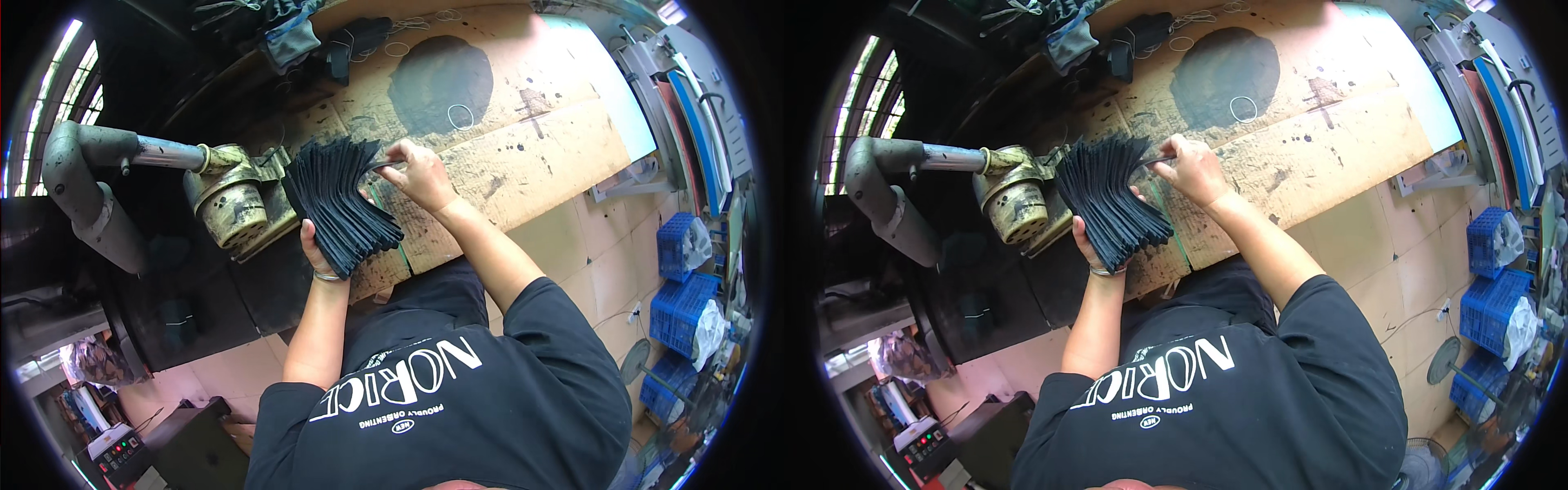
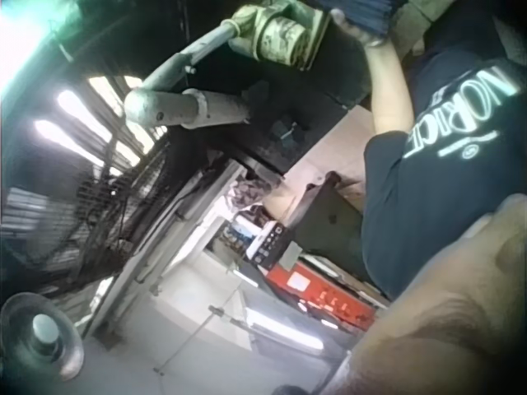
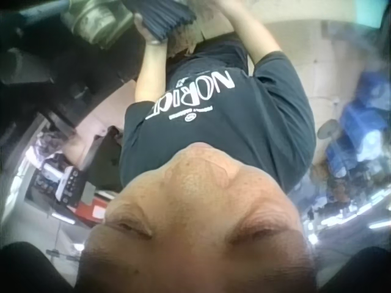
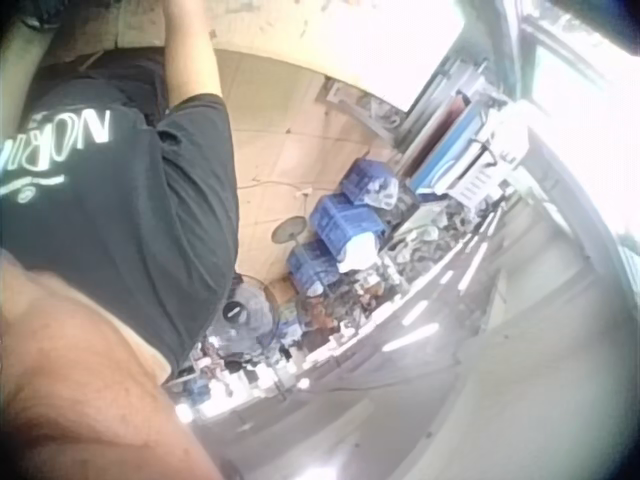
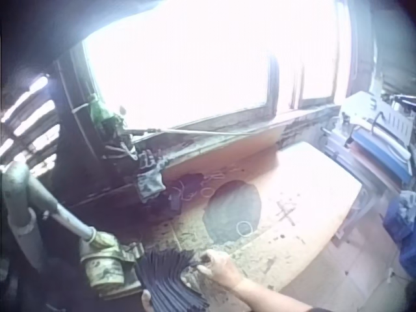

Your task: Organize and secure shoe upper components using rubber bands and machinery.

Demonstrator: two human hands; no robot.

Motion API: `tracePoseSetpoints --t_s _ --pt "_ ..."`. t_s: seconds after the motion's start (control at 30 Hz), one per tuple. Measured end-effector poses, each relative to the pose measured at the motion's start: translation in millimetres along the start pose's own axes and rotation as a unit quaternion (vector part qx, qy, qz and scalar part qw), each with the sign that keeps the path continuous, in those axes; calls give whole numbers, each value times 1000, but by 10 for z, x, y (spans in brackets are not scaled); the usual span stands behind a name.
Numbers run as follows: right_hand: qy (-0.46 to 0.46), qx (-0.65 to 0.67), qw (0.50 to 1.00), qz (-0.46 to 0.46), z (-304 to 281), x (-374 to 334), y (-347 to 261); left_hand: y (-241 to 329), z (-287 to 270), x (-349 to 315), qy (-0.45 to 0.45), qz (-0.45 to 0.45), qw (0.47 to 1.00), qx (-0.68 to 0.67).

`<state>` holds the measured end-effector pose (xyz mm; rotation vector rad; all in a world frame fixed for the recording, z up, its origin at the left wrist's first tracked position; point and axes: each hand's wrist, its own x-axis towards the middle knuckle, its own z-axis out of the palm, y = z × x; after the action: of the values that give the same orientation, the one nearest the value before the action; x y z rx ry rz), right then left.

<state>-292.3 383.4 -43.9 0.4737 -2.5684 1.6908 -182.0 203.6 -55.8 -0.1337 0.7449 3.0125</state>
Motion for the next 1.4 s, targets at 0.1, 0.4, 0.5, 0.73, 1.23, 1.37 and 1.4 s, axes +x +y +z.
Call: tracePoseSetpoints --t_s 0.1,0.4,0.5,0.73,1.23,1.37,1.4 --pt "13 -190 966 -174 -1 -76 -117 25 21 -13 -3 -15 1000 -5" --pt "-63 -199 955 -211 16 -139 -179 -10 80 -34 65 -53 996 -32" --pt "-4 -221 970 -100 54 -159 -111 -5 161 24 45 -46 997 -30" --pt "-195 200 873 400 -148 26 389 40 -56 3 27 -29 999 -22" --pt "-217 71 963 142 393 679 336 26 124 885 87 -31 995 34" --pt "-261 -13 954 147 296 1073 295 118 113 1225 194 -84 969 130" --pt "-264 -71 952 136 273 1155 318 102 166 1287 260 -100 943 183"
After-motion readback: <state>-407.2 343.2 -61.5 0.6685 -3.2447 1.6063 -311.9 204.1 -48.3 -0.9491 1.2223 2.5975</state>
